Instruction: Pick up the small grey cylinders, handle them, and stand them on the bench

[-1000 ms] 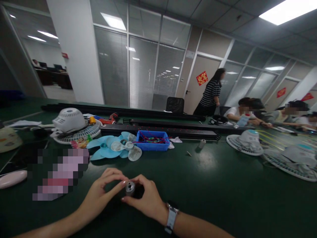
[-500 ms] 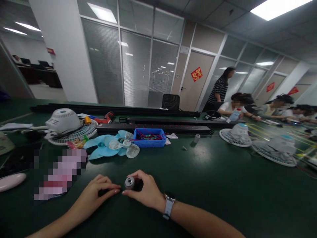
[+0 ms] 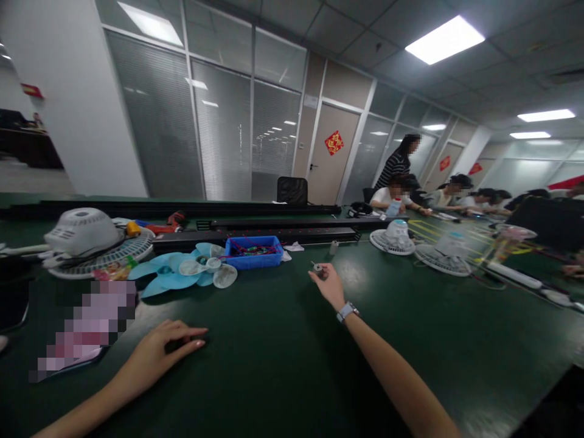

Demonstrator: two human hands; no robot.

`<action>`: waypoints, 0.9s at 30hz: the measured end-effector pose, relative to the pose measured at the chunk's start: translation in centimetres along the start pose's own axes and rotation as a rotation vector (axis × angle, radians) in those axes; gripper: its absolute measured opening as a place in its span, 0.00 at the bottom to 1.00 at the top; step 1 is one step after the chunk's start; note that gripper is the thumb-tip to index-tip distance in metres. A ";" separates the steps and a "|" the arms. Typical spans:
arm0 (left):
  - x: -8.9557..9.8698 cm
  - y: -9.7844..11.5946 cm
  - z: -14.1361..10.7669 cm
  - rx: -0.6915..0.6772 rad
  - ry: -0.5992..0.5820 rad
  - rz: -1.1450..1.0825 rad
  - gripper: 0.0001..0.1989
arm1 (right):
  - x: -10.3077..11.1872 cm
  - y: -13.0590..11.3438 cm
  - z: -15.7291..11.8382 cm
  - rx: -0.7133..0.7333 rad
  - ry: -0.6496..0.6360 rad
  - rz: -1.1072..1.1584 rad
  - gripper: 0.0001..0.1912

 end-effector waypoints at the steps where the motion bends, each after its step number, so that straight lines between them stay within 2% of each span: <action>1: 0.1 0.1 -0.1 0.010 0.000 -0.007 0.22 | 0.1 0.9 0.1 -0.008 0.005 -0.003 0.26; 4: 0.6 0.2 -0.4 0.071 0.062 -0.040 0.25 | 0.1 2.2 0.0 -0.036 -0.019 0.011 0.26; 6: 0.9 -0.2 -0.7 0.133 0.118 -0.075 0.27 | 0.5 1.3 -0.4 -0.005 0.006 -0.076 0.28; 8: 1.0 -0.8 -0.9 0.193 0.158 -0.112 0.28 | 1.3 -1.2 -1.3 0.114 0.140 -0.263 0.32; 10: 1.1 -1.3 -0.9 0.235 0.183 -0.133 0.29 | 1.5 -5.2 -3.2 0.302 0.238 -0.413 0.33; 11: 1.2 -1.6 -0.9 0.248 0.199 -0.135 0.29 | 1.0 -7.4 -4.4 0.393 0.203 -0.435 0.31; 12: 1.2 -1.7 -0.8 0.258 0.214 -0.133 0.29 | -0.1 -9.4 -5.8 0.471 0.098 -0.420 0.28; 14: 1.4 -1.8 -0.8 0.273 0.238 -0.120 0.29 | -3.4 -12.6 -8.8 0.527 -0.253 -0.318 0.24; 15: 1.5 -1.7 -0.8 0.277 0.250 -0.112 0.29 | -5.2 -13.8 -10.2 0.517 -0.426 -0.259 0.26; 17: 1.6 -1.3 -1.0 0.285 0.265 -0.099 0.29 | -8.9 -15.2 -12.7 0.488 -0.719 -0.180 0.32; 19: 1.8 -0.8 -1.4 0.296 0.262 -0.092 0.29 | -11.7 -15.6 -14.2 0.485 -0.887 -0.157 0.35; 22: 1.7 -0.2 -2.1 0.317 0.222 -0.086 0.30 | -13.9 -15.5 -14.9 0.518 -0.914 -0.177 0.30; 25: 1.5 -0.4 -2.2 0.313 0.197 -0.083 0.30 | -14.1 -15.2 -14.9 0.519 -0.868 -0.193 0.25; 27: 1.2 -0.9 -2.1 0.304 0.194 -0.085 0.29 | -14.0 -15.3 -14.9 0.513 -0.876 -0.188 0.26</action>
Point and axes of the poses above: each hand's wrist, its own z-axis towards the middle knuckle, its own x-axis out of the back of the hand, y = z × x, the point moved 4 cm from there along z, towards the middle knuckle, and after that the axes turned 8 degrees about y, right-handed, at the moved point
